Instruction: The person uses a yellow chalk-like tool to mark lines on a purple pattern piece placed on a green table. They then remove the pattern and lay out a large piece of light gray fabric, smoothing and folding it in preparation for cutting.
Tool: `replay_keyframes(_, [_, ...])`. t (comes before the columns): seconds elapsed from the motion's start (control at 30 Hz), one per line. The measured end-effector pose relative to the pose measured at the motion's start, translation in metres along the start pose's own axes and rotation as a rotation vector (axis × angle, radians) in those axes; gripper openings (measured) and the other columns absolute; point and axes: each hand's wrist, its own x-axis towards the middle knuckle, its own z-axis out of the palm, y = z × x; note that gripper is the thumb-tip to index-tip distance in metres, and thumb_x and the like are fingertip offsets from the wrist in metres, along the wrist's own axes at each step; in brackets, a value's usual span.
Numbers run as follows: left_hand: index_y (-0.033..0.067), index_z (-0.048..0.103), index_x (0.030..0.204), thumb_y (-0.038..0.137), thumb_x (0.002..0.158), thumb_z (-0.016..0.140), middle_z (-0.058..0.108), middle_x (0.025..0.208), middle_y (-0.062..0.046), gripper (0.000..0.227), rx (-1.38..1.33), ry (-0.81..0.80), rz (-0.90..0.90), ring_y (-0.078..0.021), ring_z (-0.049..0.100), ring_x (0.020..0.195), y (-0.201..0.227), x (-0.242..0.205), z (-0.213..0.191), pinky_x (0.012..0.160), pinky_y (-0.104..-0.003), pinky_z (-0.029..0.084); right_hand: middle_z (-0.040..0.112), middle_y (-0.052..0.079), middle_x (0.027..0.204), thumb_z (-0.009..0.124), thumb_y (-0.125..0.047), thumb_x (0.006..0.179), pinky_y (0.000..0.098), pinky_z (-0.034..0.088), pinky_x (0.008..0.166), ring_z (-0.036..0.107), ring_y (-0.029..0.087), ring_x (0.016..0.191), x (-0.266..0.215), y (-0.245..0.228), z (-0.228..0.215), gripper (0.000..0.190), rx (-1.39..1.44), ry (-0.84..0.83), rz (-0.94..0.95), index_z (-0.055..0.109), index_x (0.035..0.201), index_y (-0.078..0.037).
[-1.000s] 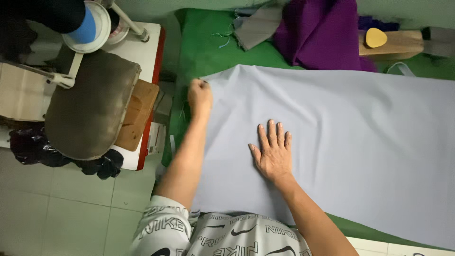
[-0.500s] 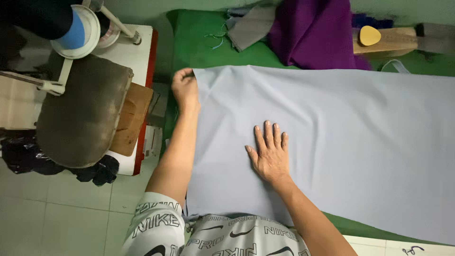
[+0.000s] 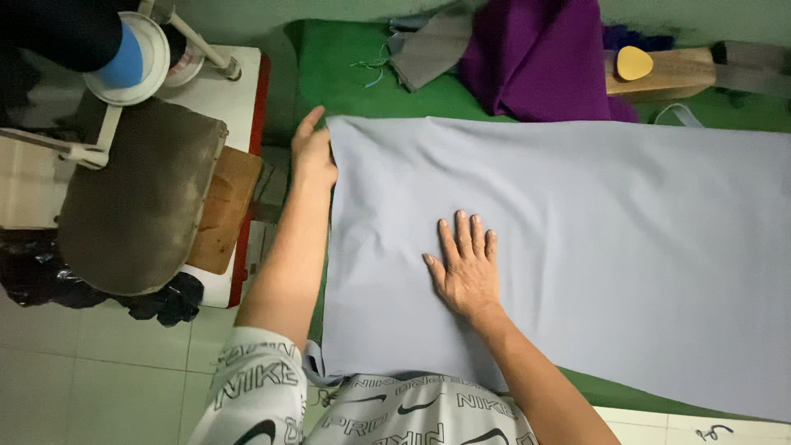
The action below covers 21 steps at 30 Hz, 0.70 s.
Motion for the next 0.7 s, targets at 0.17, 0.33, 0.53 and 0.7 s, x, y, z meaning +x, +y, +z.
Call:
replay_keyframes(0.17, [0.0135, 0.066, 0.123, 0.016, 0.103, 0.065, 0.065, 0.112, -0.013, 0.021, -0.695, -0.219, -0.128, -0.0242, 0.064, 0.104, -0.007, 0.009, 0.001, 0.097, -0.04, 0.054, 0.015, 0.008, 0.172, 0.027, -0.07, 0.103, 0.0567, 0.01, 0.126, 0.012, 0.034, 0.158, 0.0, -0.003, -0.005, 0.072, 0.013, 0.016, 0.0, 0.025, 0.164, -0.03])
replay_keyframes(0.33, [0.0115, 0.017, 0.166, 0.024, 0.091, 0.077, 0.009, 0.17, -0.029, 0.097, -0.093, -0.39, -0.036, -0.0491, 0.009, 0.155, -0.017, -0.004, -0.015, 0.123, -0.061, 0.015, 0.017, 0.009, 0.171, 0.028, -0.069, 0.104, 0.0579, 0.012, 0.125, 0.014, 0.035, 0.157, 0.001, 0.0, -0.002, 0.072, 0.014, 0.035, -0.013, 0.025, 0.163, -0.029])
replay_keyframes(0.53, [0.0162, 0.03, 0.164, -0.007, 0.08, 0.087, 0.035, 0.122, -0.011, 0.104, -0.135, -0.188, 0.152, -0.021, 0.042, 0.103, -0.01, 0.014, -0.009, 0.095, -0.034, 0.041, 0.026, 0.01, 0.169, 0.035, -0.068, 0.103, 0.0579, 0.017, 0.125, 0.021, 0.035, 0.156, -0.001, 0.001, 0.004, 0.071, 0.017, 0.135, -0.033, 0.034, 0.161, -0.028])
replay_keyframes(0.7, [0.0129, 0.045, 0.158, -0.002, 0.076, 0.081, 0.061, 0.076, -0.002, 0.09, 0.062, -0.102, 0.277, -0.0069, 0.058, 0.069, -0.014, 0.02, -0.004, 0.061, -0.02, 0.05, 0.033, 0.009, 0.166, 0.041, -0.07, 0.1, 0.0551, 0.019, 0.124, 0.027, 0.032, 0.154, 0.01, 0.014, 0.005, 0.072, 0.013, 0.203, -0.052, 0.039, 0.159, -0.029])
